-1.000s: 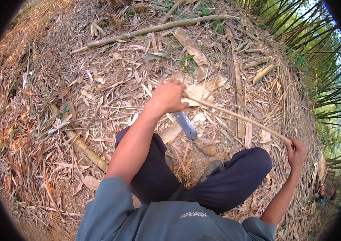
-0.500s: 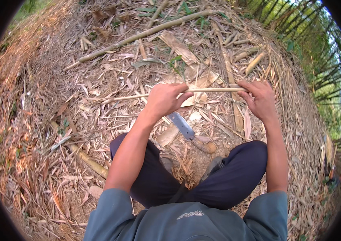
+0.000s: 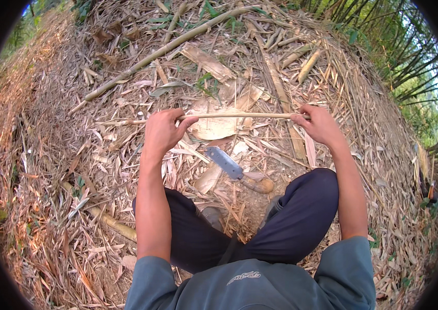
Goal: The person sits on the ground in a bamboo grove and uses a large knife to split a thin bamboo stick into smaller strips. They repeatedly strike the stick against a larger piece of bamboo to separate the fibers and then gather the resulting strips.
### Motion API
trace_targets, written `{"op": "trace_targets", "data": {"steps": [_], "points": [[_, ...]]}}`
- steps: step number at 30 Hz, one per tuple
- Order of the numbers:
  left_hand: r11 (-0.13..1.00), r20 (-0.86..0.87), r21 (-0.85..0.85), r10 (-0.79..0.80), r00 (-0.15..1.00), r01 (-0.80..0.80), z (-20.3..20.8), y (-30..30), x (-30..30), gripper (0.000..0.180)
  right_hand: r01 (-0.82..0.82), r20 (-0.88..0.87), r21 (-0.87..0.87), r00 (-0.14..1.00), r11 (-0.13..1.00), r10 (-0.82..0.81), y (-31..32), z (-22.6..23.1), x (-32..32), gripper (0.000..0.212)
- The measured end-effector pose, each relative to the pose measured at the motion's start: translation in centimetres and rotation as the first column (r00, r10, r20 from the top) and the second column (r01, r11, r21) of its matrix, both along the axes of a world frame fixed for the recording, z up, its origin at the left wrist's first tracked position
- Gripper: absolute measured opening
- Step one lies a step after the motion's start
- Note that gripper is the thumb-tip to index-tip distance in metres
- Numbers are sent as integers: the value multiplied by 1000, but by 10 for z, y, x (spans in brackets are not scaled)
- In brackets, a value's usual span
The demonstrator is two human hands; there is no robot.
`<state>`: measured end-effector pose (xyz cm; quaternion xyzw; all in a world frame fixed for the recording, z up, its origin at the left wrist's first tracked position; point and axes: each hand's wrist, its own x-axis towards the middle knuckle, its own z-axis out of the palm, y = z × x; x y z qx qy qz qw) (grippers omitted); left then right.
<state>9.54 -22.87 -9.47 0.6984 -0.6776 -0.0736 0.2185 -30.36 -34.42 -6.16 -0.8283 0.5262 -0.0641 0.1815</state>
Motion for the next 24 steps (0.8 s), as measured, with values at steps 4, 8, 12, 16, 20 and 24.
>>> {"op": "trace_targets", "data": {"steps": [4,8,12,16,20,24], "points": [[995,29,-97,9,1000,-6,-1,0,-9,49,12,-187,190,982,982,24,-9,-11,3,67],[995,10,40,92,996,-92,-2,0,-21,49,-48,-249,133,965,990,80,-17,-31,-5,66],[987,11,96,125,992,-125,-15,1,-23,49,-25,-372,30,928,999,34,-13,-45,0,68],[969,4,173,180,984,-178,-18,5,-21,51,-53,-365,-61,931,997,27,-8,-43,14,68],[959,14,196,208,978,-206,-15,9,-25,47,-85,-384,-124,923,989,31,-6,-47,15,70],[965,17,180,190,982,-190,-17,9,-14,49,-101,-362,-147,931,984,42,-4,-46,20,69]]}}
